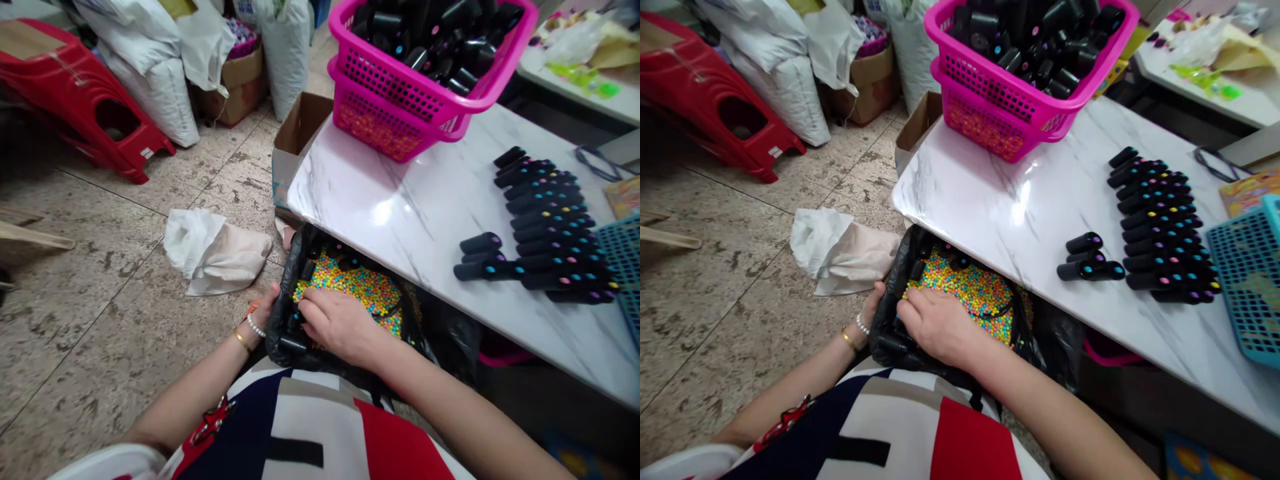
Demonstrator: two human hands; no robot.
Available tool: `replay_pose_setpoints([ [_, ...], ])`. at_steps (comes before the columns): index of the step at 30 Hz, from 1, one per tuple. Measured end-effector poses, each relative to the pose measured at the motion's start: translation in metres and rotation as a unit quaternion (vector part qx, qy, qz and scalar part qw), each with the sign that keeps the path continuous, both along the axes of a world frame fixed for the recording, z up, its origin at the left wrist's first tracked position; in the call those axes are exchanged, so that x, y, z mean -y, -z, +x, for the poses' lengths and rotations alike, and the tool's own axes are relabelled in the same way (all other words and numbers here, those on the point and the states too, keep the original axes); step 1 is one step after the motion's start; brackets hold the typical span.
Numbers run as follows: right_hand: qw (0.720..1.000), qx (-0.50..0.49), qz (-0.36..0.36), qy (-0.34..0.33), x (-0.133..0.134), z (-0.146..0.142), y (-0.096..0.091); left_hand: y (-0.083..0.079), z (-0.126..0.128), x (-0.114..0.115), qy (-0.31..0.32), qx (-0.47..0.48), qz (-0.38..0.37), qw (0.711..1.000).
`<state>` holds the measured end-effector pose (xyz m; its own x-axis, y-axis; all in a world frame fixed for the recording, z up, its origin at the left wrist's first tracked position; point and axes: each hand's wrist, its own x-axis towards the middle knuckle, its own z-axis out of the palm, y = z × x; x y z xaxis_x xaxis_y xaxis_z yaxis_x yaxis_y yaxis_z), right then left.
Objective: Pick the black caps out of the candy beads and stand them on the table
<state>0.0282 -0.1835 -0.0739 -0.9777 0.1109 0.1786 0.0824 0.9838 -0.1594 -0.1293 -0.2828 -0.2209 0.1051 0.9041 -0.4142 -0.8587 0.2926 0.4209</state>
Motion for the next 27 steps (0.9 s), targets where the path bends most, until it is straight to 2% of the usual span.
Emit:
replay_pose_setpoints([
  [4, 0.989, 0.015, -0.091, 0.119, -0.017, 0.044, 0.006, -0.010, 0.004, 0.000, -0.011, 0.014, 0.005, 1.000],
  [7, 0.976, 0.037, -0.125, 0.172, -0.029, 0.080, 0.009, -0.014, 0.004, 0.000, -0.005, 0.032, -0.007, 0.999],
  [9, 0.974, 0.066, -0.099, 0.191, -0.031, 0.095, 0.011, -0.015, 0.004, 0.000, -0.005, 0.041, -0.016, 0.999],
  [11, 0.976, 0.102, -0.044, 0.187, -0.029, 0.099, 0.014, -0.016, 0.004, -0.001, -0.010, 0.044, -0.019, 0.999],
  [13, 0.978, 0.126, -0.002, 0.167, -0.022, 0.092, 0.017, -0.019, 0.004, -0.002, -0.011, 0.044, -0.022, 0.999],
  [15, 0.981, 0.129, -0.011, 0.145, -0.015, 0.081, 0.019, -0.022, 0.004, -0.002, -0.004, 0.040, -0.029, 0.999],
  [17, 0.983, 0.101, -0.069, 0.137, -0.010, 0.071, 0.017, -0.025, 0.003, -0.002, 0.005, 0.037, -0.041, 0.998],
  [19, 0.976, 0.049, -0.161, 0.138, -0.009, 0.067, 0.012, -0.026, 0.002, -0.001, 0.009, 0.035, -0.056, 0.998],
  [21, 0.955, -0.005, -0.254, 0.151, -0.010, 0.069, 0.006, -0.025, 0.001, 0.001, 0.007, 0.036, -0.071, 0.997],
  [23, 0.930, -0.044, -0.317, 0.179, -0.011, 0.075, 0.000, -0.023, 0.000, 0.001, 0.008, 0.043, -0.084, 0.996],
  [25, 0.915, -0.066, -0.338, 0.213, -0.011, 0.082, -0.002, -0.022, 0.000, 0.001, 0.015, 0.054, -0.094, 0.994],
  [27, 0.914, -0.076, -0.323, 0.232, -0.011, 0.089, 0.000, -0.023, 0.000, 0.000, 0.024, 0.063, -0.103, 0.992],
])
